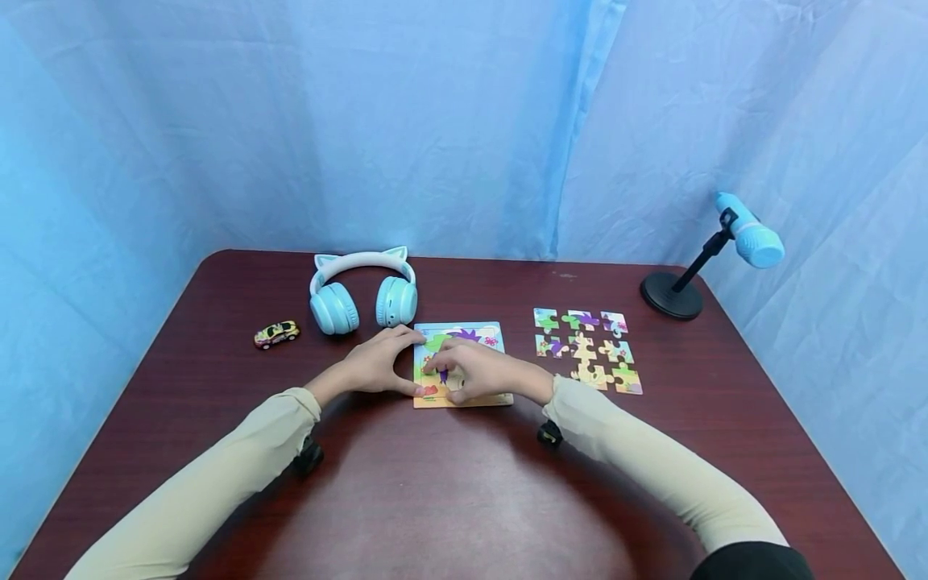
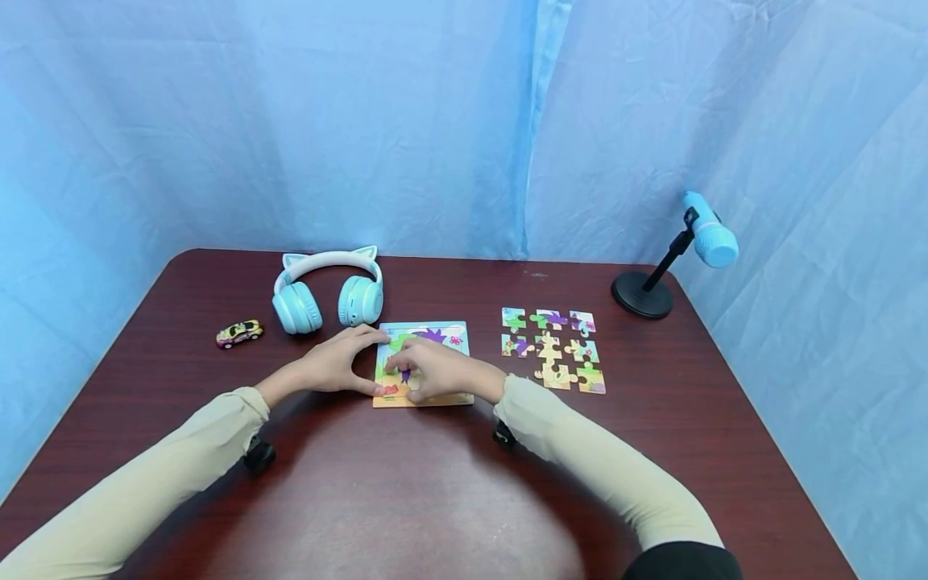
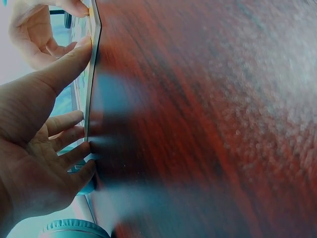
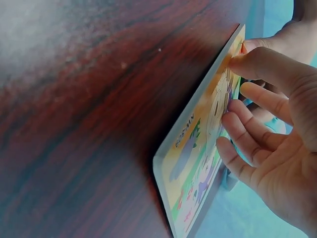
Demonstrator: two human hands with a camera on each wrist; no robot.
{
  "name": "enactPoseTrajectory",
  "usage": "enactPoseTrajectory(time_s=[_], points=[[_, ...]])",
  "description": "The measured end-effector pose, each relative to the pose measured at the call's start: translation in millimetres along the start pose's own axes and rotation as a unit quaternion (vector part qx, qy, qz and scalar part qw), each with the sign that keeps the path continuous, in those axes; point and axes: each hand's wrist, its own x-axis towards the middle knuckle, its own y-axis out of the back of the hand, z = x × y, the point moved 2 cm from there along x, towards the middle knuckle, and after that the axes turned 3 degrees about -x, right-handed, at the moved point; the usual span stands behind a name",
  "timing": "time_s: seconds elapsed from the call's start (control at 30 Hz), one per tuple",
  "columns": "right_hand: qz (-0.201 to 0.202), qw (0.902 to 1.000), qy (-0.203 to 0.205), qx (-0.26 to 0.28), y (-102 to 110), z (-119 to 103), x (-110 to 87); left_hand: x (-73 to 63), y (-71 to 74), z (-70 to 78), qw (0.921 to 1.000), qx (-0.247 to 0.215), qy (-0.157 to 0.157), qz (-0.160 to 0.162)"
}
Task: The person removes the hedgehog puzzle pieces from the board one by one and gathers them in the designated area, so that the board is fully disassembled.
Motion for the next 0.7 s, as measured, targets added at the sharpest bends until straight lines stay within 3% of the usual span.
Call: enactPoseTrajectory(time_s=[0.7], points=[[0.019,0.9989,-0.031,-0.028,3.6,1.0,-5.8,0.1,-1.1,-0.4,1.0,-0.005,0.0,0.002]])
